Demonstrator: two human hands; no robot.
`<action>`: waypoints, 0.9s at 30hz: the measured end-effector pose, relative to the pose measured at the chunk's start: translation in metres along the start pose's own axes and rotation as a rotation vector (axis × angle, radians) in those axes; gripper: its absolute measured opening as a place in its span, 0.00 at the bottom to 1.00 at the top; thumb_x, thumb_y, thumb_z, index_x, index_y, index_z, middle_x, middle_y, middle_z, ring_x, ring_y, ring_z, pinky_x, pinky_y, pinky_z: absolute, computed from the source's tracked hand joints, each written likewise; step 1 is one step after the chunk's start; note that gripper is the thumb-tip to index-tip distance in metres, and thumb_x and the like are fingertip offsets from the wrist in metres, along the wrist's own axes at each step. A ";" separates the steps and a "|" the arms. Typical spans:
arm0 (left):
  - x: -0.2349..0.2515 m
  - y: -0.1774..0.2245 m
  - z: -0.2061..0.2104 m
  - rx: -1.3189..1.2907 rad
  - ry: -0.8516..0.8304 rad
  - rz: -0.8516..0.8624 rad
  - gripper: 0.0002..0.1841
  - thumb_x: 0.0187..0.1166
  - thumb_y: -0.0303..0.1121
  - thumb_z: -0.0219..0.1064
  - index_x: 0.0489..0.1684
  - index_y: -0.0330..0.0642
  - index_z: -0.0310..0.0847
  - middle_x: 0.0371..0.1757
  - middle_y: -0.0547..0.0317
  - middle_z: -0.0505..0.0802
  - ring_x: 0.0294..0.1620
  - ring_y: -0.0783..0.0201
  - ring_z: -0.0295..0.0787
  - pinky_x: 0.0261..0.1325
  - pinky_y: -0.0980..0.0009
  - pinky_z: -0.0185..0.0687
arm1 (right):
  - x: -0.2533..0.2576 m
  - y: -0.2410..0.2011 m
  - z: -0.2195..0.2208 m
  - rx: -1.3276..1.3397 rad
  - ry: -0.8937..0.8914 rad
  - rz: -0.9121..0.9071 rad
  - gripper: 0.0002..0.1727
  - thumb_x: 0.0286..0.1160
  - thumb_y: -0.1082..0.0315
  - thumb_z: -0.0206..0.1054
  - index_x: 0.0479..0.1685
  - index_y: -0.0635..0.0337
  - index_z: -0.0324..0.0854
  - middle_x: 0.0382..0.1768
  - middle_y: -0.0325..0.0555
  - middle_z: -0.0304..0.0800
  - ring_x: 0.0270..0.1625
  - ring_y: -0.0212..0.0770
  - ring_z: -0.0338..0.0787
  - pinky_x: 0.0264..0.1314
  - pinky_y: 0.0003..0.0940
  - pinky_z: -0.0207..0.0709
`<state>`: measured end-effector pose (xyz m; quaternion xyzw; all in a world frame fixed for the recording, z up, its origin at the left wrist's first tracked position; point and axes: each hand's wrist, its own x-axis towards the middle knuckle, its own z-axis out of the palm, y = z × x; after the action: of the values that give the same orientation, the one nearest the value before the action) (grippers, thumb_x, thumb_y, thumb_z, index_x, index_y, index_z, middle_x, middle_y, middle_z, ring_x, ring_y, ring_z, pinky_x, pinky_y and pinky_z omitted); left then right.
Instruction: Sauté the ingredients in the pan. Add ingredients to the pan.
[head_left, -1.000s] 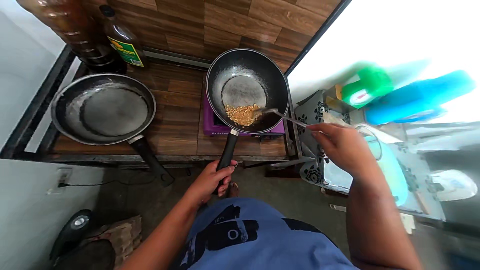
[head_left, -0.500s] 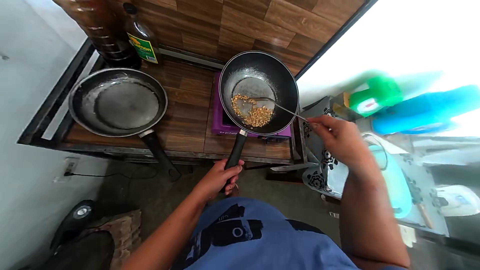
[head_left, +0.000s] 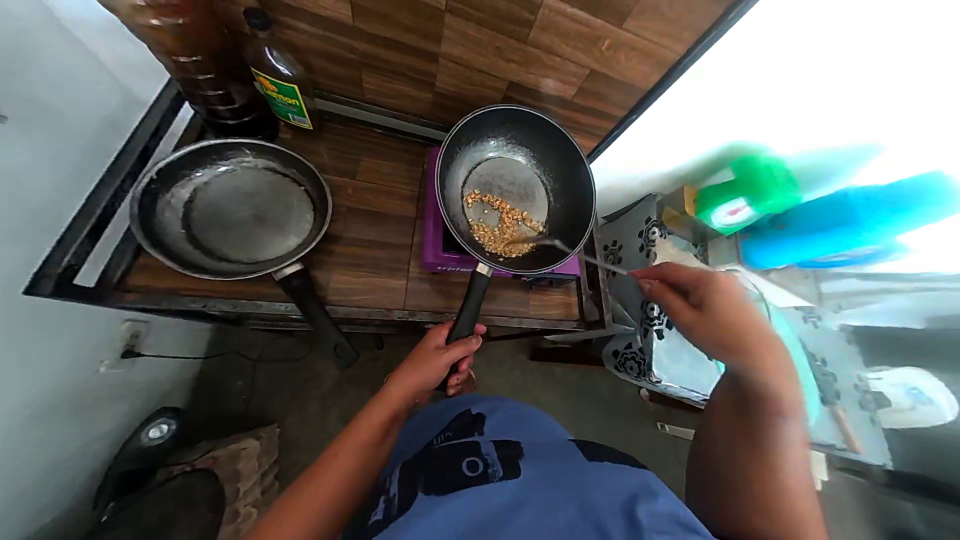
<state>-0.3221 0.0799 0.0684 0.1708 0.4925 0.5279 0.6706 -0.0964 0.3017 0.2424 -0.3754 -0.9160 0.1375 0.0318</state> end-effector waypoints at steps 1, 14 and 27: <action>0.000 0.000 0.000 0.003 0.001 0.003 0.15 0.89 0.32 0.57 0.70 0.42 0.73 0.18 0.68 0.74 0.11 0.74 0.71 0.16 0.79 0.74 | 0.002 -0.001 0.006 0.012 -0.032 0.008 0.16 0.87 0.58 0.60 0.54 0.51 0.93 0.35 0.46 0.94 0.36 0.46 0.90 0.41 0.57 0.80; 0.004 -0.004 0.002 0.068 0.055 0.000 0.15 0.87 0.32 0.57 0.68 0.40 0.76 0.17 0.68 0.74 0.10 0.74 0.71 0.14 0.78 0.74 | 0.073 -0.037 0.050 -0.113 0.179 -0.032 0.16 0.86 0.60 0.61 0.62 0.48 0.91 0.49 0.57 0.93 0.45 0.61 0.93 0.42 0.64 0.82; -0.005 0.012 0.014 0.030 0.085 0.002 0.14 0.88 0.32 0.54 0.65 0.40 0.75 0.16 0.70 0.74 0.09 0.76 0.70 0.12 0.80 0.73 | -0.023 0.005 -0.009 -0.088 0.121 -0.148 0.12 0.83 0.60 0.65 0.53 0.46 0.93 0.37 0.44 0.92 0.35 0.48 0.91 0.33 0.55 0.82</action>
<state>-0.3163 0.0844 0.0863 0.1588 0.5284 0.5279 0.6457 -0.0748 0.2914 0.2504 -0.3155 -0.9428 0.0714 0.0807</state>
